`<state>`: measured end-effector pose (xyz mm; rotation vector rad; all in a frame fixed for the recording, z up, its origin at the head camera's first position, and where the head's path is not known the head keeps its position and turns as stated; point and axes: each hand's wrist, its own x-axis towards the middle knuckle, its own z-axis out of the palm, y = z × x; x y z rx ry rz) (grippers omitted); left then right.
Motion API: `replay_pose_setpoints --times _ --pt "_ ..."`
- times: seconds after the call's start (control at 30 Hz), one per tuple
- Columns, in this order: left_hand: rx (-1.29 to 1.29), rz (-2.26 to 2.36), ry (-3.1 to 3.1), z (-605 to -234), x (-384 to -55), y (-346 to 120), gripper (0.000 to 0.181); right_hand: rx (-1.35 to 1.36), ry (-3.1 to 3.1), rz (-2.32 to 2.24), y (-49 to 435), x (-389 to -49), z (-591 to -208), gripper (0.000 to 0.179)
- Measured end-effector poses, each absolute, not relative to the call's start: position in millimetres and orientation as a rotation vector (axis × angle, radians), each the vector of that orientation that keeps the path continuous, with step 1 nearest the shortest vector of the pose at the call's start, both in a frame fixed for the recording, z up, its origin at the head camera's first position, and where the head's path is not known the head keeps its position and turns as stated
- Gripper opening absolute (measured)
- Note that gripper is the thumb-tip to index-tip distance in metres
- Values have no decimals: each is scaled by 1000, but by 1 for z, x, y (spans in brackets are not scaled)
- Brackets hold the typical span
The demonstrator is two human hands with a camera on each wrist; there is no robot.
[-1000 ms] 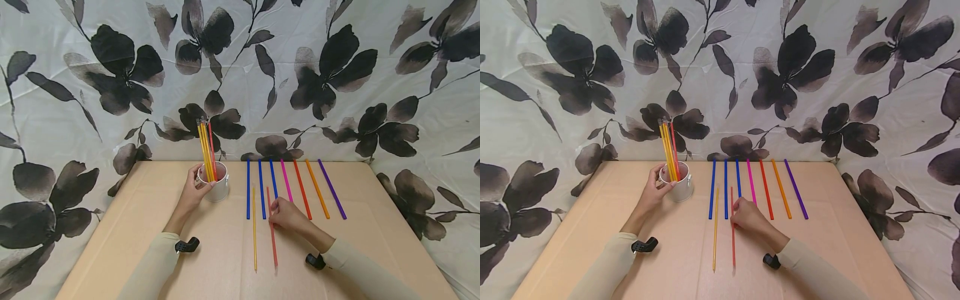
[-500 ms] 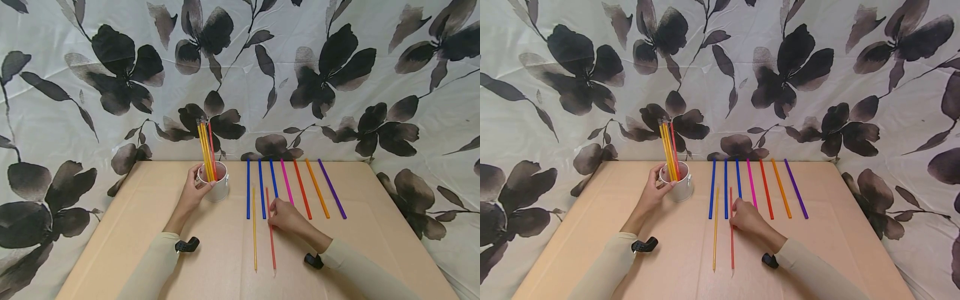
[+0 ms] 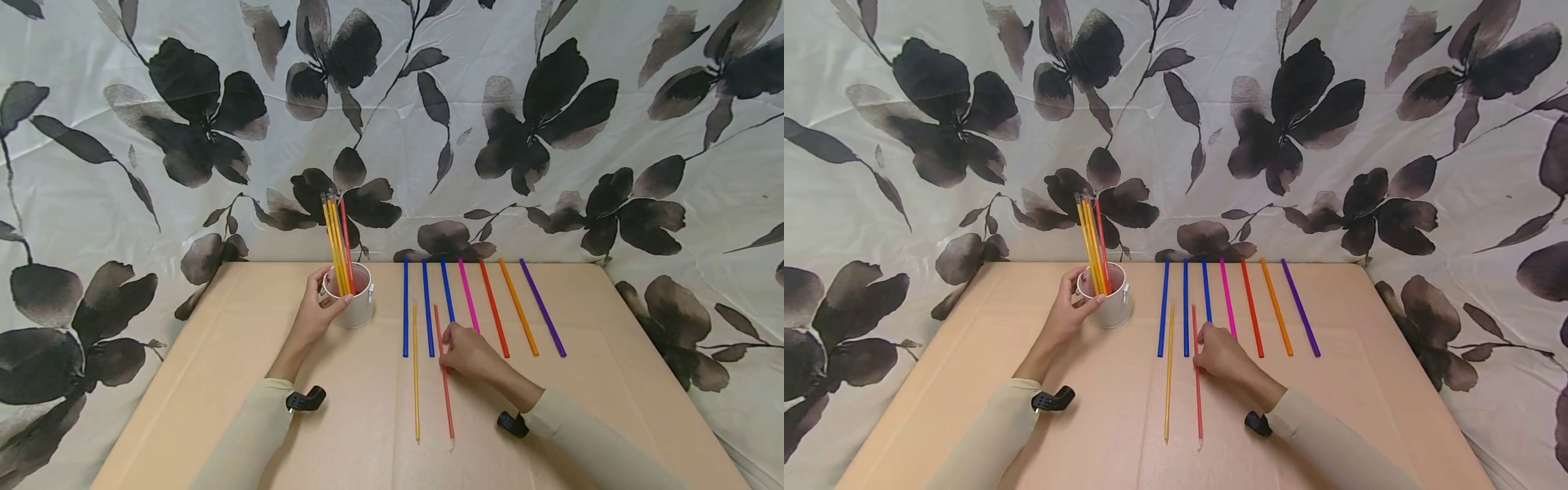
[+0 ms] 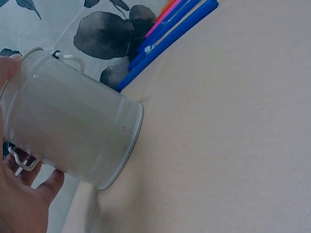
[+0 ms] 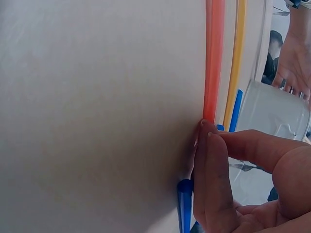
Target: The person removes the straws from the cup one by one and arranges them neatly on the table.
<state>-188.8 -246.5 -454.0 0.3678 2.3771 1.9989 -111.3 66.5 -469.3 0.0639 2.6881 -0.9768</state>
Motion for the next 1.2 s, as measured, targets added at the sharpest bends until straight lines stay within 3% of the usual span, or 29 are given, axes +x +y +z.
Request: replay_pose_setpoints --times 0.53,1.2 --pt "364 2007 2368 -455 -190 -248 80 16 2731 -968 68 -119 -458 26" --pt "373 1996 2358 -454 -188 -249 82 -331 2740 -1371 23 -186 -404 15"
